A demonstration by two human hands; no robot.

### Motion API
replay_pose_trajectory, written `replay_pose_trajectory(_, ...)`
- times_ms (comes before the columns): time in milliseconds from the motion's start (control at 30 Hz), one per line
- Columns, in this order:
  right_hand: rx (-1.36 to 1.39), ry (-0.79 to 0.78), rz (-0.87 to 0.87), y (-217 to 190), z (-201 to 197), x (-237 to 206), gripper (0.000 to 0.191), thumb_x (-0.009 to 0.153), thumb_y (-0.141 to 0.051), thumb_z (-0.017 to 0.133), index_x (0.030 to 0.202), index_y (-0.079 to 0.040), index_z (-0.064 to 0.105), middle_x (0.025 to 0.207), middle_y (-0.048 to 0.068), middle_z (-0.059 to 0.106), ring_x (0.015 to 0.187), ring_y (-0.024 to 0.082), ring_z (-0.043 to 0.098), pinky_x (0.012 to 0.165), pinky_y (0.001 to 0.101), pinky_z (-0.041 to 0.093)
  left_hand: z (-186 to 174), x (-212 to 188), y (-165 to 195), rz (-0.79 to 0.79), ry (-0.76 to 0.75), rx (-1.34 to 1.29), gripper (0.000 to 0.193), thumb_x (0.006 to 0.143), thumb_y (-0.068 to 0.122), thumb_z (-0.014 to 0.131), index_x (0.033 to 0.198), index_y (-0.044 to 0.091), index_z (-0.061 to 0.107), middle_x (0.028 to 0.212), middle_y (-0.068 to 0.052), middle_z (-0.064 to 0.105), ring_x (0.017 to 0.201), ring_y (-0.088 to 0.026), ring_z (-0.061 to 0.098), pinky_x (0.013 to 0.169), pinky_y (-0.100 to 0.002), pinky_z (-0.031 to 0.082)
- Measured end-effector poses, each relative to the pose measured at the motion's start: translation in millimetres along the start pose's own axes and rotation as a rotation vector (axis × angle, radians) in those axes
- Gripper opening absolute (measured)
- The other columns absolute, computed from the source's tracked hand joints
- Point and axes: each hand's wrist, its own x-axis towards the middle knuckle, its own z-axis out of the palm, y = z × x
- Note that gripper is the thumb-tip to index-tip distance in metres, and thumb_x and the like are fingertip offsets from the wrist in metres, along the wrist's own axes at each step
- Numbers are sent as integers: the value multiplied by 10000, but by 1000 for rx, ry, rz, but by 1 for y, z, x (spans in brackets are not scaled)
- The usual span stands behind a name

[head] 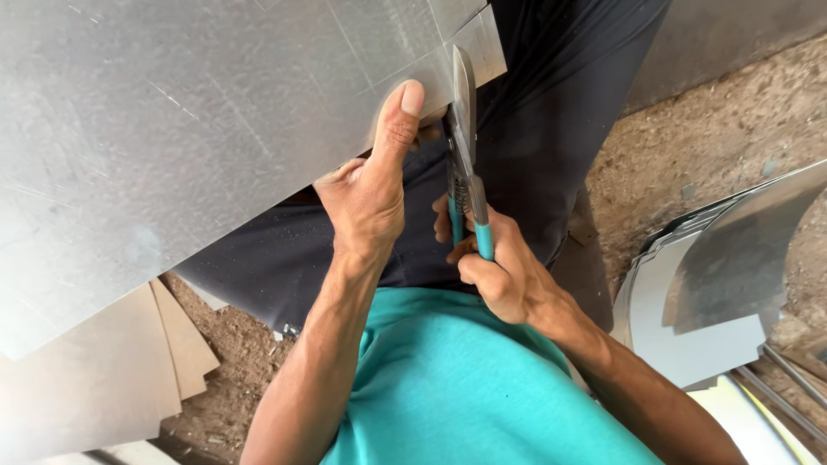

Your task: The person sits cross-legged on the ground and uses tin snips to cut a large sheet of metal. They repeatedly trim the edges of the sheet, removing small strips of metal and placing them on the ground.

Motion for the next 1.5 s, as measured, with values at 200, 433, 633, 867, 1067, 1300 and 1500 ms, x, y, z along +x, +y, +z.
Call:
replay_pose_trajectory(200,-113,82,-58,14,4,8,185,703,-115,507,820,4,587,629,66,544,551,168,501,521,310,419,-1,3,-7,38,10,-13,334,935,208,802,1143,-51,756,981,-89,765,829,-173,713,789,-288,594)
replay_pose_trajectory(433,-730,283,-184,8,-25,5,225,760,-114,555,921,40,587,691,148,590,581,246,577,542,371,461,11,-9,33,202,208,-272,325,842,186,859,1048,-22,717,923,-80,727,792,-189,703,658,-293,558)
replay_pose_trajectory(633,-428,193,-258,22,-24,-13,165,753,-110,541,857,-10,622,647,103,613,565,183,607,556,331,504,27,-8,15,148,186,-295,404,837,129,878,1129,-37,655,1018,-53,669,891,-153,647,817,-287,566)
replay_pose_trajectory(867,-308,79,31,35,-20,-4,136,749,-106,621,805,6,675,588,70,603,523,157,553,496,337,443,-131,-35,94,484,484,-159,283,921,111,817,1118,-51,693,964,-85,704,838,-159,674,784,-289,580)
replay_pose_trajectory(1067,-368,-33,52,17,14,0,201,768,-84,533,896,4,660,693,62,671,607,119,631,587,302,542,-149,-54,101,558,492,-114,199,993,96,764,1108,-63,726,918,-113,733,793,-165,698,756,-291,592)
replay_pose_trajectory(1300,-223,-459,43,-30,61,6,641,667,-86,485,1300,12,509,1171,133,621,1044,206,637,888,361,567,-141,-48,47,349,260,-368,263,918,20,819,1155,-45,726,906,-110,744,772,-145,690,754,-290,594)
replay_pose_trajectory(1500,-272,-445,135,-51,108,12,633,673,-119,503,1292,12,500,1087,144,586,891,220,579,787,362,561,-154,-48,66,314,249,-334,159,918,16,824,1025,-60,735,873,-105,757,749,-137,707,742,-275,605)
